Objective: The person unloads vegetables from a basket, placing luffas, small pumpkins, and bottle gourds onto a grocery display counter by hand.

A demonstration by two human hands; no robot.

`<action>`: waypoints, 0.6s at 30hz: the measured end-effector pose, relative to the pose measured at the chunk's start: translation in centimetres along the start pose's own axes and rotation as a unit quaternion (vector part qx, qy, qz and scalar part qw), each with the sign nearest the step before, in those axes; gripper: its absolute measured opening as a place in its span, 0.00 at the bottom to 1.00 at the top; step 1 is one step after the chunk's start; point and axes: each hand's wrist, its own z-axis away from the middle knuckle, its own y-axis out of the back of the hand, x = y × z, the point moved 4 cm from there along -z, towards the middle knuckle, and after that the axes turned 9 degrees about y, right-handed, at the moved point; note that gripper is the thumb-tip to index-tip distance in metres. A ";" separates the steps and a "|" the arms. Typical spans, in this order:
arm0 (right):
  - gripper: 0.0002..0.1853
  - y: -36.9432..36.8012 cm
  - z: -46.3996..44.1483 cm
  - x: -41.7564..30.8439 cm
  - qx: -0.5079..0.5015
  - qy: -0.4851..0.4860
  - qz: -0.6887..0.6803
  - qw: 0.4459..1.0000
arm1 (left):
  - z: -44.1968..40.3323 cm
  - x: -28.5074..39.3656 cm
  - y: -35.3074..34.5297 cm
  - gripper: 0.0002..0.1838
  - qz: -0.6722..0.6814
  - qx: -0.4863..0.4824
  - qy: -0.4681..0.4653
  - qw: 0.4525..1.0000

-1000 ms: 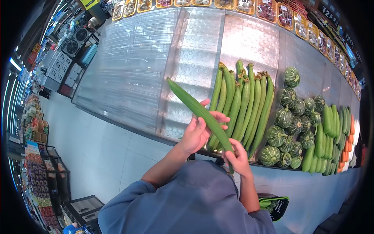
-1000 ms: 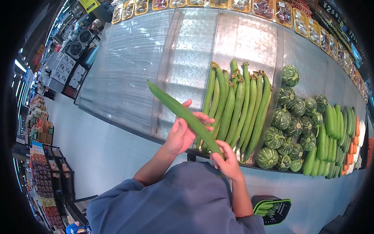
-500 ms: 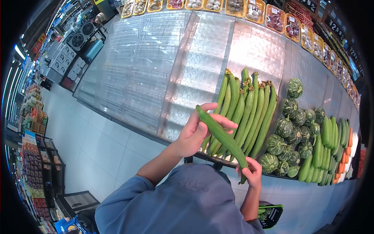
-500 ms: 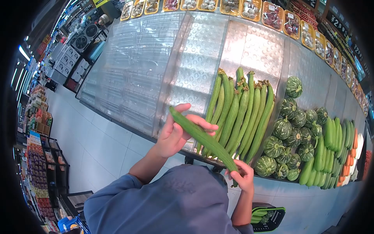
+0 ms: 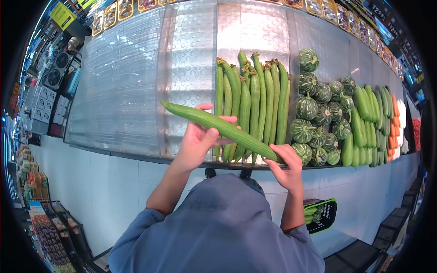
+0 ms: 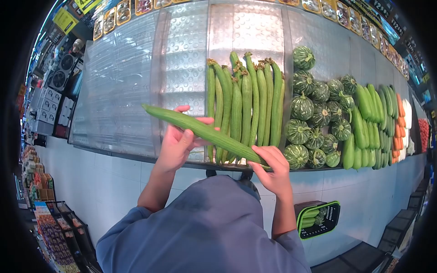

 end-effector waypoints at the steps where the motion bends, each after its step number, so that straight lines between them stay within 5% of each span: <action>1: 0.23 -0.1 -0.3 -0.3 -0.004 0.007 -0.004 1.000 | 0.1 -0.7 -0.2 0.28 0.001 -0.007 0.005 1.000; 3: 0.23 -0.3 -0.6 -0.5 -0.007 0.014 0.009 1.000 | 0.1 -2.2 -0.9 0.28 0.011 -0.049 0.060 0.997; 11: 0.28 3.0 -1.2 -0.8 -0.073 -0.021 0.088 0.993 | 0.6 -1.4 1.7 0.24 0.120 0.018 0.012 0.993; 18: 0.25 5.4 0.6 0.0 -0.045 -0.077 -0.039 0.995 | 0.5 -2.7 4.3 0.22 0.157 0.092 0.015 0.983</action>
